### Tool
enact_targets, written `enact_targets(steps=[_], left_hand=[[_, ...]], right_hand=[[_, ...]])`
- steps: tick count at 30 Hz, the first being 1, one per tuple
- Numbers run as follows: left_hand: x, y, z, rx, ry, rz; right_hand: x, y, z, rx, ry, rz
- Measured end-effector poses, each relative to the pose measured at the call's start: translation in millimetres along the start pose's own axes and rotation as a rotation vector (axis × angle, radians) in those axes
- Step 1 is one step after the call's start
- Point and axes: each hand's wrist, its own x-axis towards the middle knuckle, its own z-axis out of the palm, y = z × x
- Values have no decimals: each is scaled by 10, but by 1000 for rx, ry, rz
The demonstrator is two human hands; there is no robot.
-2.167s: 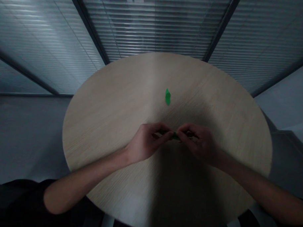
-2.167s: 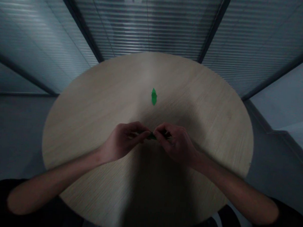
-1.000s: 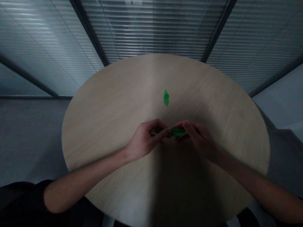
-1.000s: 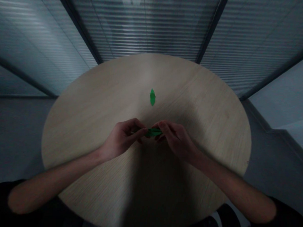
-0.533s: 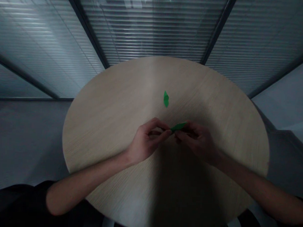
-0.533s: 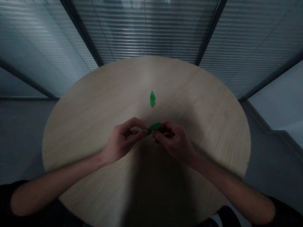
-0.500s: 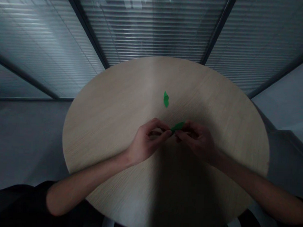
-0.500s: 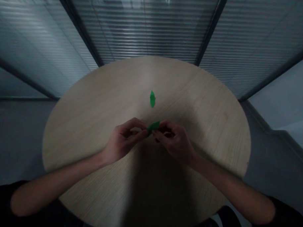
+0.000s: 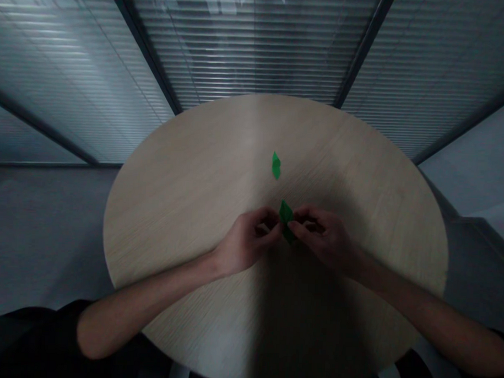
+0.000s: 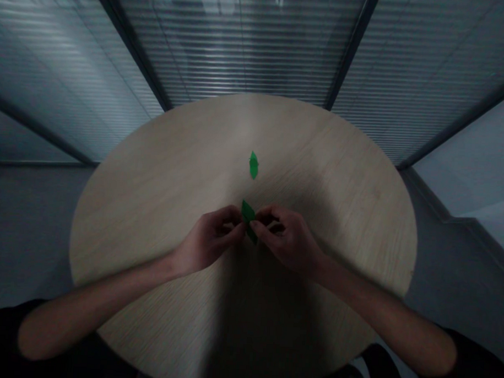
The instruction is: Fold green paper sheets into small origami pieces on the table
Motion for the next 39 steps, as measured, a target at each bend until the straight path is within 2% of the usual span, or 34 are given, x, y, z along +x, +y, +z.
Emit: enact_targets(steps=[10, 17, 24, 27, 33, 39], left_hand=[[-2, 9, 8, 28, -18, -1], [85, -27, 21, 4, -19, 22], [199, -90, 64, 5, -90, 49], [198, -101, 69, 26, -44, 34], [116, -108, 67, 3, 127, 53], [97, -67, 55, -5, 137, 48]], right_hand=[[2, -50, 14, 41, 18, -2], [31, -13, 16, 22, 39, 34], [58, 57, 21, 3, 71, 21], [68, 72, 21, 18, 99, 25], [64, -2, 30, 151, 149, 35], [38, -39, 10, 171, 148, 2]])
